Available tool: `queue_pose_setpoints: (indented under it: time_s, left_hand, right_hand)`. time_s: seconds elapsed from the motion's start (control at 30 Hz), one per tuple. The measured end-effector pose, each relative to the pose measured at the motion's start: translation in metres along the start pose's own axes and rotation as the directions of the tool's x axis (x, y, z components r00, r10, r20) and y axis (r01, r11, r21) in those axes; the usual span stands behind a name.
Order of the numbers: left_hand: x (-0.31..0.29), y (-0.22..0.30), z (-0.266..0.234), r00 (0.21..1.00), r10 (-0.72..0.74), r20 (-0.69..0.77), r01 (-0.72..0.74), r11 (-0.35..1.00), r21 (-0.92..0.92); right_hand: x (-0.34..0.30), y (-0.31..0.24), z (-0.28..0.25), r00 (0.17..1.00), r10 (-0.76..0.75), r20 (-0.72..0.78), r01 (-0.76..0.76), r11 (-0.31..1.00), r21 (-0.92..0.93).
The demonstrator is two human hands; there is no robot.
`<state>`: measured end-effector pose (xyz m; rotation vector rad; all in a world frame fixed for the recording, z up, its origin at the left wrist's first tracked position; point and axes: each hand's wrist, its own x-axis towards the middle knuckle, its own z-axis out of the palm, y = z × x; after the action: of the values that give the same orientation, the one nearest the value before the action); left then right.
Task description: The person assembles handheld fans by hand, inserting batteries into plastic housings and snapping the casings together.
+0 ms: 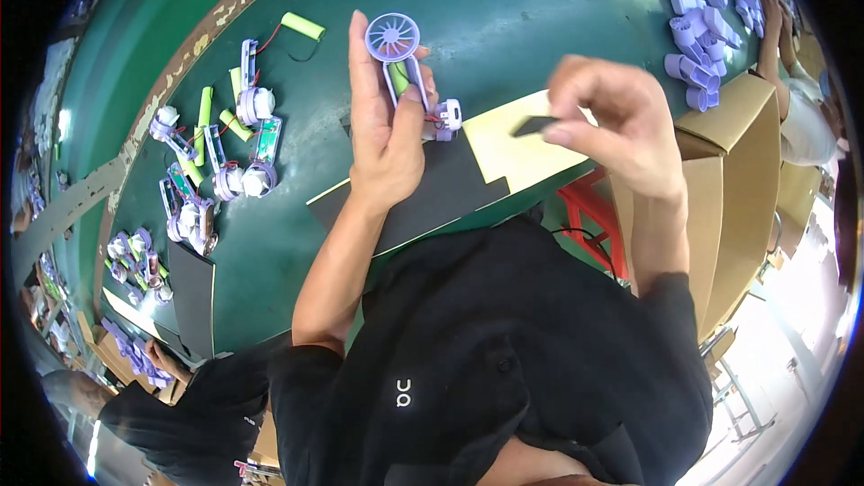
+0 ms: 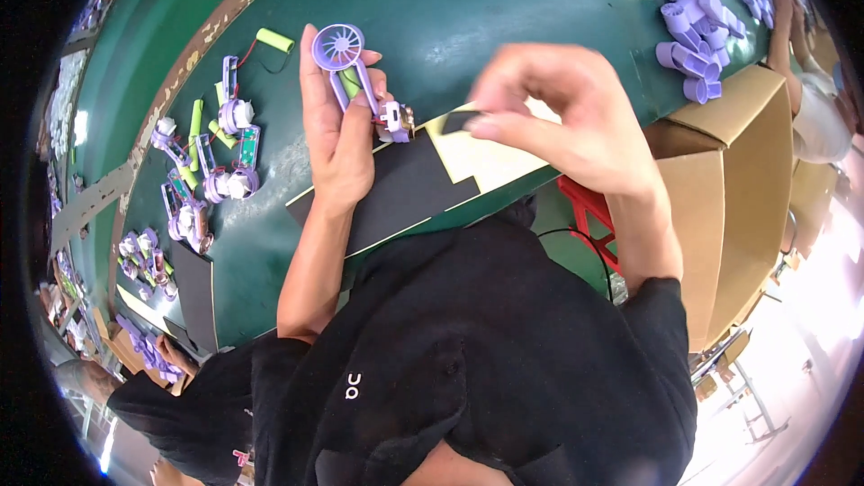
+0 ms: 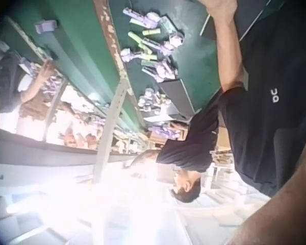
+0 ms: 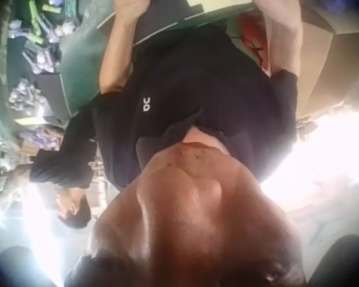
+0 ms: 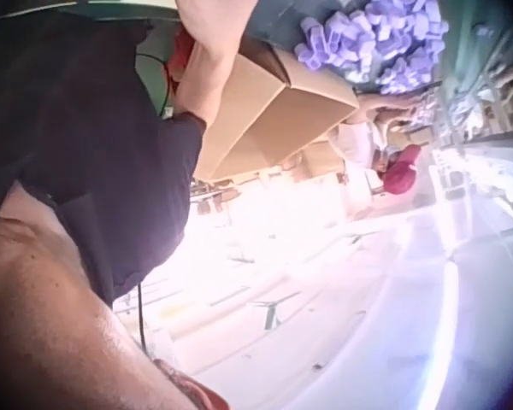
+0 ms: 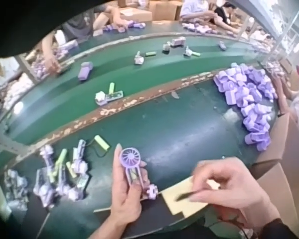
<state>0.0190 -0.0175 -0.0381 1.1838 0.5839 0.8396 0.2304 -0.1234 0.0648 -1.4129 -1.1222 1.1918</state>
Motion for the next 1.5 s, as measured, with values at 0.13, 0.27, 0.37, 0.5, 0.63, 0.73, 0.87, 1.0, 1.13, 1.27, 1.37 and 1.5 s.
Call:
queue_pose_setpoints:
  time_s: [0.13,0.27,0.37,0.5,0.63,0.73,0.87,1.0,1.13,1.27,1.37,1.5]
  left_hand:
    - [-0.003,0.018,0.003,1.0,-0.018,0.014,0.018,1.0,-0.007]
    - [-0.003,0.013,0.004,0.994,0.113,0.009,-0.113,0.98,0.161]
    - [-0.007,0.02,0.008,0.999,0.039,0.022,-0.041,0.996,0.073]
    - [-0.009,0.018,0.003,0.996,0.057,0.074,-0.066,0.99,0.126]
    - [-0.009,0.027,0.003,0.996,0.013,0.083,-0.027,0.986,0.167]
    - [-0.007,0.031,0.002,0.994,0.033,0.1,-0.049,0.985,0.163]
    - [-0.008,0.033,0.003,0.996,0.002,0.086,-0.014,0.991,0.135]
    - [-0.009,0.033,0.004,0.996,-0.029,0.086,0.02,0.995,0.098]
    - [-0.008,0.035,0.004,0.984,-0.002,0.177,-0.015,0.996,0.093]
    - [-0.007,0.031,0.004,0.989,-0.031,0.148,0.008,0.988,0.157]
    - [-0.007,0.029,0.003,0.99,-0.001,0.141,-0.033,0.97,0.243]
    - [-0.008,0.02,-0.001,0.986,0.058,0.158,-0.119,0.904,0.41]
  right_hand:
    - [0.048,-0.034,0.021,0.974,0.144,0.177,-0.128,0.987,-0.098]
    - [0.075,-0.041,0.03,0.959,0.151,0.24,-0.119,0.983,-0.142]
    - [0.087,-0.048,0.032,0.906,0.301,0.297,-0.181,0.911,-0.37]
    - [0.09,-0.046,0.039,0.908,0.34,0.244,-0.193,0.858,-0.477]
    - [0.092,-0.047,0.045,0.929,0.304,0.21,-0.153,0.835,-0.529]
    - [0.094,-0.054,0.047,0.93,0.313,0.192,-0.155,0.809,-0.566]
    - [0.093,-0.044,0.047,0.94,0.278,0.2,-0.138,0.842,-0.522]
    - [0.091,-0.051,0.045,0.94,0.262,0.219,-0.09,0.81,-0.58]
    - [0.089,-0.033,0.044,0.97,0.009,0.243,0.153,0.754,-0.639]
    - [0.09,-0.036,0.047,0.964,0.163,0.208,0.003,0.78,-0.625]
    - [0.089,-0.031,0.049,0.972,0.119,0.202,0.031,0.789,-0.613]
    - [0.088,-0.024,0.054,0.982,0.098,0.162,0.01,0.829,-0.559]
